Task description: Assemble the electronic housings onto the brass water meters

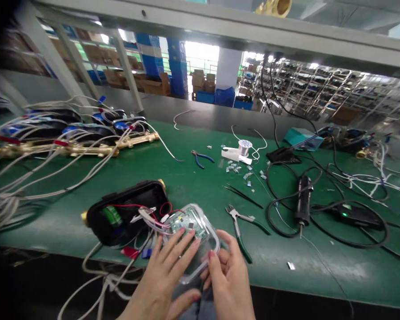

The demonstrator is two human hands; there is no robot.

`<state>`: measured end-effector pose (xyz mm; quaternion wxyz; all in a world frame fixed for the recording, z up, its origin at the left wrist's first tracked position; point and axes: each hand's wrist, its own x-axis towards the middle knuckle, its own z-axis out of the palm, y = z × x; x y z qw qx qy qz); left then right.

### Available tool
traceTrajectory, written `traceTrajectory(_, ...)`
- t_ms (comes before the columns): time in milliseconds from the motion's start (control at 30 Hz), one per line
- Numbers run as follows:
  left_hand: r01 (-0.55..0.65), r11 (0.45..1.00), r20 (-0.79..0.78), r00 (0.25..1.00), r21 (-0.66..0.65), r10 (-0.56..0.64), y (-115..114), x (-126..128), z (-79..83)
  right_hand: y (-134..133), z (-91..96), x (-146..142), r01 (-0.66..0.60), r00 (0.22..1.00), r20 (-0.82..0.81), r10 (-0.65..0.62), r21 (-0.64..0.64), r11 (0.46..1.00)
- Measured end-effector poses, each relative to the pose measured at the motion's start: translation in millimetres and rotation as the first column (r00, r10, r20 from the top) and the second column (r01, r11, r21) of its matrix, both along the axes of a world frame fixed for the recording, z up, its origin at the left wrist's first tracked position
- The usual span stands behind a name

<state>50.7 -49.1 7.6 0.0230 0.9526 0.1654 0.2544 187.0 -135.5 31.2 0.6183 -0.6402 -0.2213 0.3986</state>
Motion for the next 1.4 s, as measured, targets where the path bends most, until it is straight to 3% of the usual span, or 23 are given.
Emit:
traceTrajectory(100, 0.012, 0.997, -0.026, 1.0, 0.073, -0.01, -3, 11, -3.3, -19, -7.7, 5, -0.035, 0.995, 0.089, 0.043, -0.084, 0.996)
traceTrajectory(167, 0.004, 0.994, -0.028, 1.0, 0.114, -0.001, -2, 14, -6.7, -28, -8.3, 20, -0.043, 0.953, 0.289, 0.09, -0.166, 0.985)
traceTrajectory(200, 0.002, 0.992, -0.029, 1.0, 0.13, 0.002, 0, 15, -8.2, -29, -5.9, 31, -0.004, 0.882, 0.46, 0.102, -0.21, 0.978)
traceTrajectory(233, 0.002, 0.99, -0.031, 1.0, 0.142, 0.003, 1, 16, -9.4, -28, -1.8, 44, 0.062, 0.76, 0.64, 0.111, -0.242, 0.968)
traceTrajectory(267, 0.003, 0.989, -0.035, 0.999, 0.149, 0.002, 3, 16, -10.1, -24, 3.6, 59, 0.146, 0.597, 0.794, 0.114, -0.247, 0.958)
traceTrajectory(300, 0.005, 0.989, -0.04, 0.999, 0.15, 0.001, 5, 16, -10.4, -17, 9.3, 74, 0.233, 0.386, 0.911, 0.148, -0.251, 0.94)
traceTrajectory(333, 0.006, 0.989, -0.045, 0.999, 0.147, 0.0, 6, 16, -10.4, -7, 14.4, 89, 0.265, 0.298, 0.94, 0.167, -0.249, 0.931)
traceTrajectory(433, 0.002, 0.991, -0.052, 0.999, 0.133, 0.005, 6, 16, -8.9, 31, 20.7, 129, 0.274, 0.196, 0.946, 0.259, -0.306, 0.912)
traceTrajectory(567, -0.001, 0.993, -0.04, 0.999, 0.114, 0.006, 4, 15, -7.1, 67, 12.5, 158, 0.263, 0.151, 0.909, 0.389, -0.416, 0.87)
traceTrajectory(667, -0.016, 0.998, -0.011, 1.0, 0.056, 0.017, 2, 15, -6.2, 70, 12.1, 161, 0.257, 0.14, 0.897, 0.419, -0.442, 0.859)
traceTrajectory(833, -0.025, 0.999, 0.052, 0.998, -0.019, 0.026, -2, 18, -8.5, 38, 31.6, 136, 0.239, 0.18, 0.917, 0.355, -0.391, 0.889)
traceTrajectory(933, -0.078, 0.99, 0.139, 0.986, -0.115, 0.094, -5, 23, -12.0, 10, 40.1, 111, 0.137, 0.201, 0.937, 0.286, -0.317, 0.939)
traceTrajectory(1033, -0.092, 0.988, 0.144, 0.984, -0.123, 0.109, -6, 26, -11.2, -16, 38.7, 90, 0.036, 0.187, 0.948, 0.258, -0.269, 0.962)
traceTrajectory(1167, -0.082, 0.993, 0.136, 0.986, -0.089, 0.094, -3, 27, -2.8, -34, 31.7, 76, -0.032, 0.154, 0.935, 0.32, -0.319, 0.947)
traceTrajectory(1400, -0.087, 0.993, 0.13, 0.987, -0.075, 0.096, -1, 28, 1.0, -36, 35.3, 67, -0.143, 0.233, 0.835, 0.499, -0.478, 0.867)
